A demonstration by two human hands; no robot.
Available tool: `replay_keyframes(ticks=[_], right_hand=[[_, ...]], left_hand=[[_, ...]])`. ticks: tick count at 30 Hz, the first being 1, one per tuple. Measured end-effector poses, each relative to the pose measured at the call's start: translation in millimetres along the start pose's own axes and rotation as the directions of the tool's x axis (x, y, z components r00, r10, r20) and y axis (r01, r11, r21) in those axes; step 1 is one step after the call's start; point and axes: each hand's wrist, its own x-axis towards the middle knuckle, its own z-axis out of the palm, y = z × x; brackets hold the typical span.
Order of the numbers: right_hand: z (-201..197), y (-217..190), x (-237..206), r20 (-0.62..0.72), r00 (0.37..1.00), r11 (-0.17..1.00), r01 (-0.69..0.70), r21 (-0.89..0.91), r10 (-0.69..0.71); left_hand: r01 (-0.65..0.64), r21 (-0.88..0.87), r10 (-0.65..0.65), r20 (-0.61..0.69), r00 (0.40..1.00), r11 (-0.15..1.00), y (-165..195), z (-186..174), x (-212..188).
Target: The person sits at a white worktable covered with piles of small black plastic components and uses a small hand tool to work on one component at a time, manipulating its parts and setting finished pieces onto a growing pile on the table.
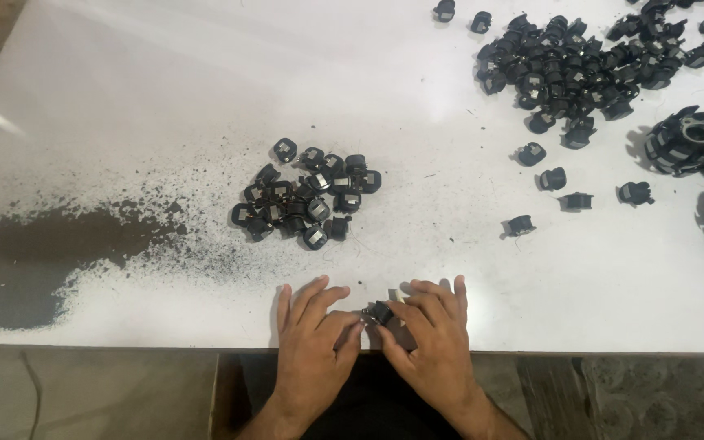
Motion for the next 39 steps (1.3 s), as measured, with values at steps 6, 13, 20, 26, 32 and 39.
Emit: replay_keyframes(ticks=[6, 13, 20, 26, 32, 39], right_hand=[[-1.2, 3.1, -3.1, 0.023, 1.0, 0.998, -0.001, 0.06, 0.0], [-1.1, 4.1, -2.8, -0.022, 1.0, 0.997, -0.012, 0.082, 0.014], [-1.9, 6.5, -2.9, -0.025, 1.0, 0.996, 0.004, 0.086, -0.001], [-1.5, 7.8, -4.0, 0.0, 1.0, 0.995, -0.007, 0.098, 0.007], [0.1, 7.1, -4.0, 0.003, 1.0, 0.996, -0.03, 0.089, 0.03], [-3.9, 8.7, -3.8, 0.067, 0.998, 0.996, -0.008, 0.092, 0.002]], left_hand=[[-0.057, -0.162, 0.036, -0.129, 0.991, 0.985, 1.6, 1.2, -1.6], [-0.143, -0.164, 0.125, -0.117, 0.985, 0.976, -2.3, 0.7, 5.5], [-0.241, -0.116, 0.234, -0.073, 0.97, 0.964, 4.5, 2.6, 2.3], [-0.238, 0.016, 0.238, -0.087, 0.967, 0.971, -9.4, -9.7, 6.8], [-0.319, 0.036, 0.321, -0.051, 0.946, 0.947, -8.1, 0.2, 8.9], [-0.192, -0.137, 0.201, 0.057, 0.978, 0.972, -3.4, -3.6, 17.2]])
